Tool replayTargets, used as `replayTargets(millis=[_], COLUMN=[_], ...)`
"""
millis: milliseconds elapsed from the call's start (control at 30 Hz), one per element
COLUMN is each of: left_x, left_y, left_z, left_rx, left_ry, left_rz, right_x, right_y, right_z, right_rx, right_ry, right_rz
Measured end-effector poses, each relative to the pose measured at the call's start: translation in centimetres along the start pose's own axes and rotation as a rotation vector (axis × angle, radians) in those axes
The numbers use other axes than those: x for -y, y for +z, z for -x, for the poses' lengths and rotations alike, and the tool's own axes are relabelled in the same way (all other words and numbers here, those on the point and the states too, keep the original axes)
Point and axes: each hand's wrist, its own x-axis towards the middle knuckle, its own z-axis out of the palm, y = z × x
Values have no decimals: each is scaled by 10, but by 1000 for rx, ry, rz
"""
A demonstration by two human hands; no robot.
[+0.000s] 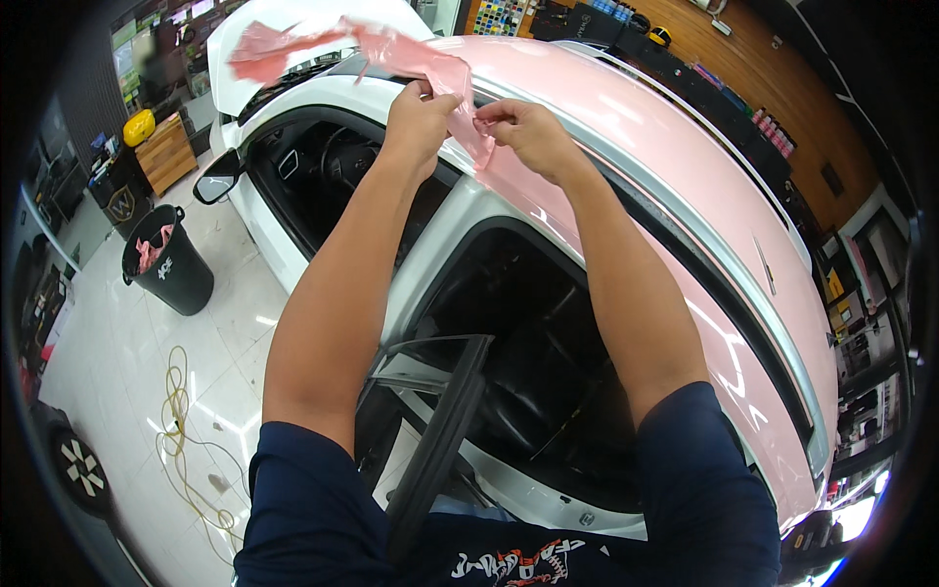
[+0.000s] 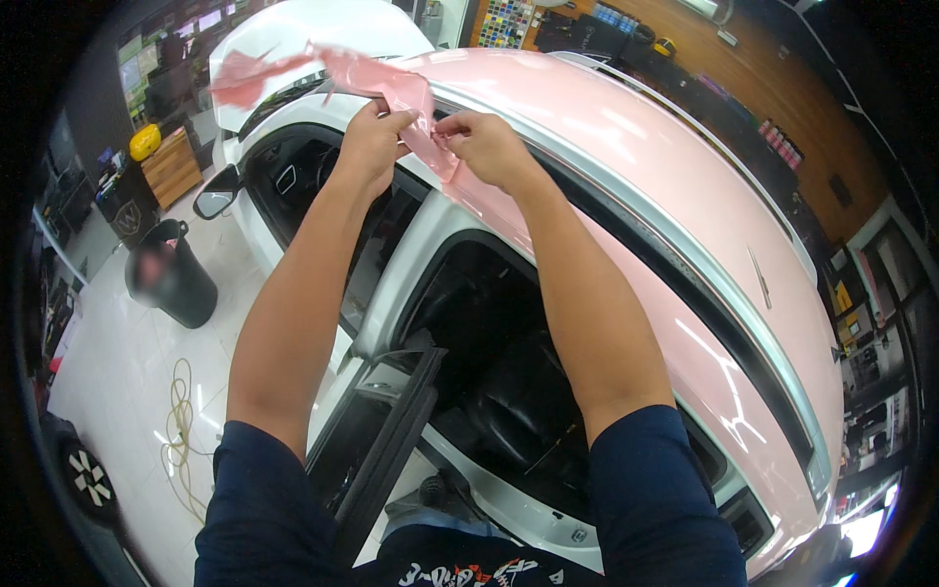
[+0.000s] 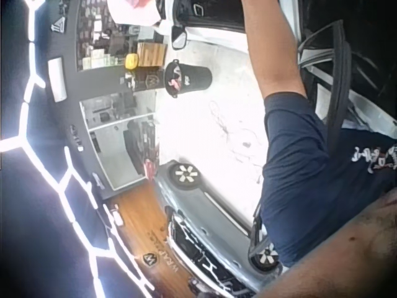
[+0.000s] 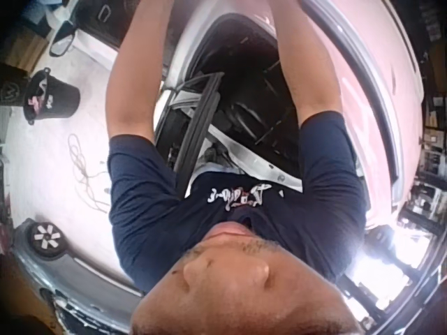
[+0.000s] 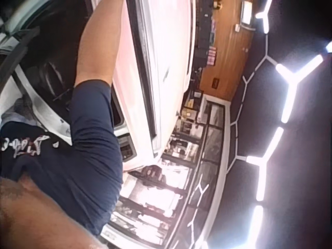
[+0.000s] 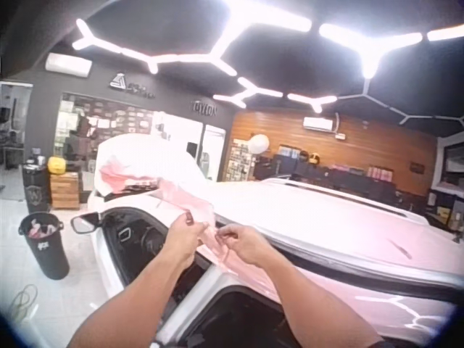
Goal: The person applies a pink vinyl wrap to the roof rails of a white car. They use a yellow heat gun to warm the vinyl and a metal squeegee to smooth it onto the surface. The person also uses a knife to trim the excess wrap and removes the protective backing film from the vinyl.
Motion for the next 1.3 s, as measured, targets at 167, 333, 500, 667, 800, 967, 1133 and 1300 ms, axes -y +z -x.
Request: replayTargets(millis=[167,333,500,667,800,967,1133,1300], left_x=[6,8,12,28,36,48,38,33], left_y=[-7,3,2,-7,4,23,12,-41], left_z=[6,19,11,2,8,26,0,-18], left_rx=[31,272,179,25,-170,-59,65,184], left_ry=[-64,-114,-74,-112,-49,958,394,-93], left_rz=[279,241,69,32,-263,-1014,-839,-398], right_x=[1,-3,-8,7,-13,-10,29,16], right_y=[-17,-34,-33,-32,-30,-25,-34,-83], right_z=[0,-22,-23,-7,-5,-2,15,76], right_rx=[-113,-134,226,254,95,55,-82,-210], right_ry=[101,53,276,191,195,142,-130,-270], right_rz=[-82,-15,28,-49,-42,-38,473,875])
